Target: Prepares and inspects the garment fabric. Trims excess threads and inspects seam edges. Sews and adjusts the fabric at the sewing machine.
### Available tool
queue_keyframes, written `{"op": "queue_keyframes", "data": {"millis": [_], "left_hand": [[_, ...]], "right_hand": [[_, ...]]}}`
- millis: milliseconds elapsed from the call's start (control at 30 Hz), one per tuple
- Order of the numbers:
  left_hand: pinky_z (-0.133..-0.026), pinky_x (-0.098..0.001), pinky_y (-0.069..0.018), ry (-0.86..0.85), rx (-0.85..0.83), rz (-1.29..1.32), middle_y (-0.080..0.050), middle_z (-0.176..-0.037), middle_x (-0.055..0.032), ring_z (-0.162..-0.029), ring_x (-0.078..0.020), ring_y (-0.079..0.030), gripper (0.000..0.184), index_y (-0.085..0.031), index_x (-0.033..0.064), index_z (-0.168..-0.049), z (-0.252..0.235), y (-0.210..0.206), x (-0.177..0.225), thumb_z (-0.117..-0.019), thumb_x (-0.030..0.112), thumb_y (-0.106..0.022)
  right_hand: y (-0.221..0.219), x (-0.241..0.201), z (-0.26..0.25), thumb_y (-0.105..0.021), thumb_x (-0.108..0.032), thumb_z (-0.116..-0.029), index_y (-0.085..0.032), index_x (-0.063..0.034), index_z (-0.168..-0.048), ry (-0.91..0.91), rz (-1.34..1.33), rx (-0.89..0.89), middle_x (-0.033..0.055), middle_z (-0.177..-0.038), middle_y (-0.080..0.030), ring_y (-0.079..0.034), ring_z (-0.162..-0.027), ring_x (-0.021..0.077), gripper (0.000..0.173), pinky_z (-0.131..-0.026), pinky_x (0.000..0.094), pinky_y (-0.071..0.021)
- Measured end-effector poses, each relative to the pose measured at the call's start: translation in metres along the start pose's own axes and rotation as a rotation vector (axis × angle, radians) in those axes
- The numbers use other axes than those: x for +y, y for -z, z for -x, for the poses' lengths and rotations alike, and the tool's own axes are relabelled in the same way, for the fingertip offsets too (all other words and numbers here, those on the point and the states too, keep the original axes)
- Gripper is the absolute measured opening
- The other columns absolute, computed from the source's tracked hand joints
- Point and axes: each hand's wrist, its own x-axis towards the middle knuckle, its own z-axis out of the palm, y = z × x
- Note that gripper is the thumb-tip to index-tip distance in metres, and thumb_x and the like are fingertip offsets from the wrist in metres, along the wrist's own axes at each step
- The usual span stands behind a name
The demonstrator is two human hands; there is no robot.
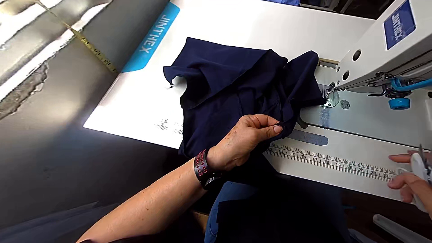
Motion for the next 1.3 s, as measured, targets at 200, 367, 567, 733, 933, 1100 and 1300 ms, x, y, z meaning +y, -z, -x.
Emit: {"op": "queue_keyframes", "data": {"millis": [200, 367, 567, 733, 933, 1100, 1300], "left_hand": [[-0.064, -0.0182, -0.0550, -0.116, -0.022, -0.096, -0.072, -0.077, -0.0009, -0.070, -0.0028, -0.066, 0.018, -0.075, 0.0030, -0.093, -0.001, -0.002, -0.005, -0.0993, 0.000, -0.059], [-0.073, -0.0183, -0.0555, -0.286, -0.072, -0.232, -0.072, -0.092, 0.0003, -0.084, -0.0038, -0.067, 0.019, -0.079, 0.0048, -0.096, -0.002, 0.001, -0.010, -0.0974, 0.003, -0.061], [-0.066, -0.0206, -0.0565, -0.088, -0.050, 0.057, -0.073, -0.081, -0.0040, -0.072, -0.0056, -0.067, 0.020, -0.077, 0.0025, -0.091, -0.006, 0.001, -0.005, -0.0990, -0.001, -0.059], [-0.062, -0.0192, -0.0551, -0.036, -0.045, 0.112, -0.072, -0.076, -0.0030, -0.068, -0.0044, -0.066, 0.021, -0.076, 0.0023, -0.088, -0.010, 0.002, -0.005, -0.0992, -0.001, -0.058], [-0.060, -0.0188, -0.0542, -0.025, -0.034, 0.134, -0.071, -0.074, -0.0031, -0.066, -0.0043, -0.065, 0.022, -0.076, 0.0030, -0.087, -0.010, 0.005, -0.008, -0.0987, -0.001, -0.059], [-0.061, -0.0190, -0.0546, -0.024, -0.037, 0.156, -0.071, -0.074, -0.0036, -0.066, -0.0043, -0.066, 0.022, -0.076, 0.0025, -0.086, -0.011, 0.005, -0.010, -0.0988, -0.001, -0.058], [-0.060, -0.0194, -0.0559, -0.005, -0.057, 0.201, -0.072, -0.073, -0.0047, -0.065, -0.0048, -0.067, 0.022, -0.076, 0.0019, -0.088, -0.011, 0.004, -0.012, -0.0997, -0.001, -0.057]], "right_hand": [[-0.076, -0.066, -0.035, -0.043, -0.048, -0.1079, -0.058, -0.0203, -0.144, 0.244, -0.713, -0.481, -0.0061, -0.103, -0.069, -0.061, -0.084, -0.0022, 0.047, -0.072, 0.0125, -0.0498], [-0.102, -0.099, -0.061, -0.053, -0.038, -0.1064, -0.070, -0.0134, -0.119, -0.118, -1.087, -0.645, 0.0029, -0.094, -0.070, -0.067, -0.072, 0.0038, 0.032, -0.065, 0.0166, -0.0569], [-0.101, -0.099, -0.067, -0.047, -0.047, -0.1068, -0.065, -0.0100, -0.122, -0.353, -1.244, -0.749, -0.0005, -0.079, -0.061, -0.054, -0.054, -0.0013, 0.044, -0.050, 0.0116, -0.0479], [-0.104, -0.098, -0.062, -0.044, -0.044, -0.1085, -0.063, -0.0110, -0.127, -0.386, -1.215, -0.749, -0.0025, -0.079, -0.060, -0.053, -0.054, -0.0027, 0.043, -0.050, 0.0102, -0.0462], [-0.108, -0.096, -0.063, -0.045, -0.045, -0.1081, -0.062, -0.0123, -0.127, -0.384, -1.200, -0.767, -0.0021, -0.079, -0.060, -0.053, -0.054, -0.0024, 0.041, -0.050, 0.0104, -0.0467], [-0.110, -0.095, -0.062, -0.046, -0.045, -0.1080, -0.062, -0.0130, -0.128, -0.378, -1.214, -0.766, -0.0017, -0.079, -0.060, -0.053, -0.054, -0.0021, 0.041, -0.050, 0.0107, -0.0467], [-0.112, -0.094, -0.063, -0.047, -0.045, -0.1076, -0.062, -0.0134, -0.126, -0.366, -1.203, -0.748, -0.0021, -0.079, -0.060, -0.053, -0.054, -0.0026, 0.040, -0.050, 0.0102, -0.0458]]}}
